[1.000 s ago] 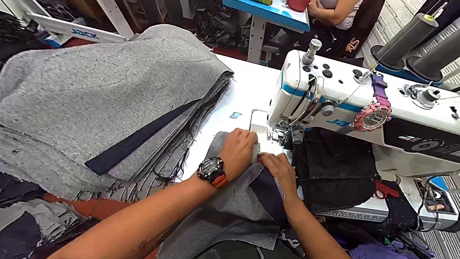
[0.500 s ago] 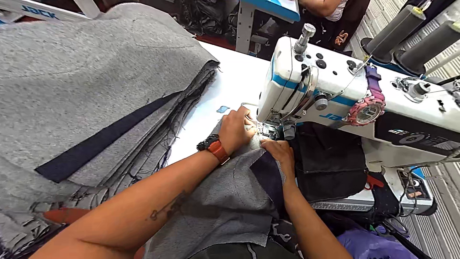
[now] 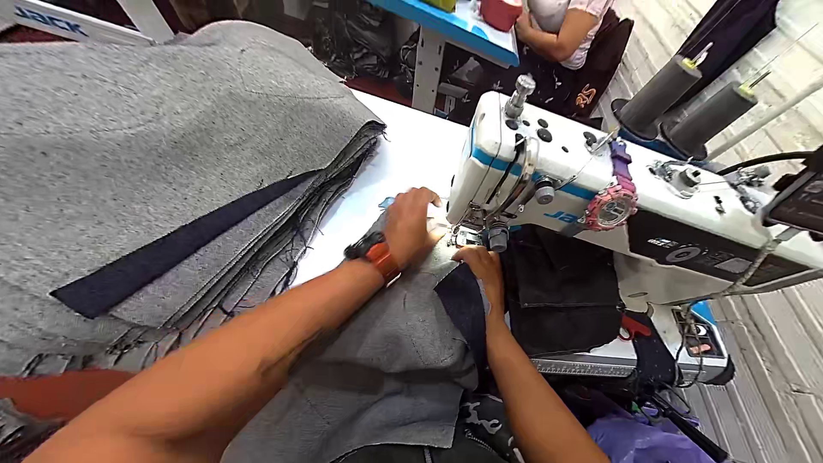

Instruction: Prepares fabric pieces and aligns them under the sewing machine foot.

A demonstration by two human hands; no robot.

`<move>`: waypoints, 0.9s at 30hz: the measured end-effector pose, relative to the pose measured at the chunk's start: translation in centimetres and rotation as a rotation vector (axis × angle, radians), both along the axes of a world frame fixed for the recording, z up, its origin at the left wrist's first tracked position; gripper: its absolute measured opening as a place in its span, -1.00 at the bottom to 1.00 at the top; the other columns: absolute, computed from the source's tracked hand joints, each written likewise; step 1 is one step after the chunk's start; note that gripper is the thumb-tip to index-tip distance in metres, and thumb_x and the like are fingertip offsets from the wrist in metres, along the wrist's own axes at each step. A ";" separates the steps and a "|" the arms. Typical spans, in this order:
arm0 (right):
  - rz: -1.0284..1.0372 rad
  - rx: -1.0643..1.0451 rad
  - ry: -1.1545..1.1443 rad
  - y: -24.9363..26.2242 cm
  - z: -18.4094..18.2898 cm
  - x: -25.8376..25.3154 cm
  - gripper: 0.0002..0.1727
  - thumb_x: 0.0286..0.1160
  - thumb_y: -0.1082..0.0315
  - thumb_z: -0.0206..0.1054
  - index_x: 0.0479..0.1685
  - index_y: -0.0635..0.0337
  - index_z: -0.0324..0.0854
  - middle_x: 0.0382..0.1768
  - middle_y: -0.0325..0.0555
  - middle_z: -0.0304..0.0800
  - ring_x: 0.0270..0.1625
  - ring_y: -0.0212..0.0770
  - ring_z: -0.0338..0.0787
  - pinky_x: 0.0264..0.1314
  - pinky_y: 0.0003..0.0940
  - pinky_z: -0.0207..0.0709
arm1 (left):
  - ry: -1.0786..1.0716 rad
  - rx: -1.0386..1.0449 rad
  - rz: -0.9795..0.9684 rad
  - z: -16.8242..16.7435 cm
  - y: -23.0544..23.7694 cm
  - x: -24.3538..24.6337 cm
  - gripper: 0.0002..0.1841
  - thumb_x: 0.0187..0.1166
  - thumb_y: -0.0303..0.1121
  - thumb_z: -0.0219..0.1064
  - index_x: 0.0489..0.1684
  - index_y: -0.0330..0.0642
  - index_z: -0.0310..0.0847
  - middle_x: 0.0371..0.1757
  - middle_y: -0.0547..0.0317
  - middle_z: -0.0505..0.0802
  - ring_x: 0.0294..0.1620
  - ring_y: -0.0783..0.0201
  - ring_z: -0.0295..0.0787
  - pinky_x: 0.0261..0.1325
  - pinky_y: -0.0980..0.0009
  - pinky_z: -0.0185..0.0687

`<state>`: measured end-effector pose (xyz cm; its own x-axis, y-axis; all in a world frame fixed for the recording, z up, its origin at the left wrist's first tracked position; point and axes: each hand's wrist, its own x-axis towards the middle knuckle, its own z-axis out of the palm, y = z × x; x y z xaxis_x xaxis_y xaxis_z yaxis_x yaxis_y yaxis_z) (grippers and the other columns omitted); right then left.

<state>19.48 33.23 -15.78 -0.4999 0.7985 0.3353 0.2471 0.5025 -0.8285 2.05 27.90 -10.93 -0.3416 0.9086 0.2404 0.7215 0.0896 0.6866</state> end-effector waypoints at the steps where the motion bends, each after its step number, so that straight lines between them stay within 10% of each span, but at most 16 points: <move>1: -0.055 -0.072 -0.043 -0.4 1.0 0.1 -0.72 0.67 0.47 0.16 -0.22 0.48 0.75 -0.33 0.08 0.78 -0.19 -0.21 0.71 0.01 -0.22 0.55 | -0.101 0.063 0.048 1.0 -1.8 1.9 -0.47 0.47 -0.30 0.53 0.36 -0.41 0.57 0.36 -0.43 0.66 0.46 -0.35 0.55 0.49 -0.28 0.43; 5: -0.240 0.134 -0.182 -3.5 0.4 0.5 -0.72 0.70 0.45 0.08 0.05 0.43 0.67 -0.05 0.27 0.75 0.09 0.12 0.76 0.14 -0.01 0.64 | -0.439 0.002 0.201 1.4 -9.8 13.4 0.24 0.12 0.18 0.71 0.84 -0.21 0.03 0.54 -0.35 0.51 0.48 -0.26 0.55 0.37 -0.26 0.60; 11: 0.071 0.196 -0.622 -7.5 4.1 4.1 -0.56 0.61 0.27 0.34 0.36 0.34 0.63 0.40 0.29 0.63 0.52 0.31 0.57 0.45 0.36 0.42 | -0.707 -0.461 0.035 2.7 -12.3 6.1 -0.55 0.49 -0.44 0.53 0.32 -0.32 0.52 -0.07 -0.13 0.86 -0.14 0.04 0.86 -0.01 0.03 0.80; 15: 0.159 0.240 -0.636 -12.1 3.0 5.1 -0.33 0.61 0.01 0.35 0.58 0.28 0.50 0.60 0.25 0.49 0.69 0.24 0.42 0.67 0.26 0.28 | 0.230 -0.829 -0.180 8.5 -7.4 -4.5 -0.79 0.46 -0.51 0.50 -0.04 -0.41 0.75 -0.16 -0.31 0.83 -0.10 -0.23 0.80 -0.04 -0.26 0.66; 18: 0.196 0.251 -0.529 -16.0 2.5 3.1 -0.36 0.48 0.33 0.36 0.59 0.41 0.46 0.59 0.35 0.48 0.66 0.27 0.45 0.62 0.16 0.37 | 0.764 -0.648 -0.030 12.8 -4.6 1.0 -0.88 0.50 -0.53 0.35 -0.24 -0.47 0.71 -0.16 -0.45 0.80 0.01 -0.49 0.76 -0.04 -0.46 0.55; 21: 0.186 0.449 -0.344 -15.5 0.9 3.7 -0.72 0.40 0.56 0.33 0.07 0.43 0.76 0.24 0.28 0.76 0.39 0.23 0.72 0.42 0.07 0.60 | 0.829 -0.337 -0.185 7.6 -6.6 7.9 -0.83 0.56 -0.58 0.28 -0.09 -0.50 0.75 -0.09 -0.40 0.83 0.15 -0.41 0.72 0.27 -0.28 0.50; 23: 0.187 0.572 -0.203 -14.0 -1.0 5.2 -0.82 0.34 0.59 0.35 -0.23 0.22 0.85 0.01 0.04 0.89 0.25 0.06 0.82 0.37 -0.04 0.67 | 0.769 -0.231 -0.238 2.2 -9.5 9.2 -0.80 0.60 -0.56 0.22 0.03 -0.41 0.70 -0.05 -0.27 0.80 0.04 -0.25 0.78 0.09 -0.11 0.65; 27: 0.203 0.604 0.010 -12.9 -3.3 7.9 -0.78 0.54 0.50 0.31 -0.08 0.17 0.89 0.07 -0.04 0.92 0.30 -0.05 0.82 0.44 -0.13 0.63 | 0.623 -0.079 -0.338 -1.3 -13.5 7.3 -0.70 0.56 -0.60 0.25 0.19 -0.29 0.73 0.22 -0.20 0.80 0.06 -0.15 0.83 0.01 0.00 0.77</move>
<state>27.34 20.38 -19.10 -0.6158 0.3570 0.7023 0.0911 0.9177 -0.3866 9.35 14.39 -12.18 0.1412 0.9632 0.2287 0.9747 -0.1757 0.1384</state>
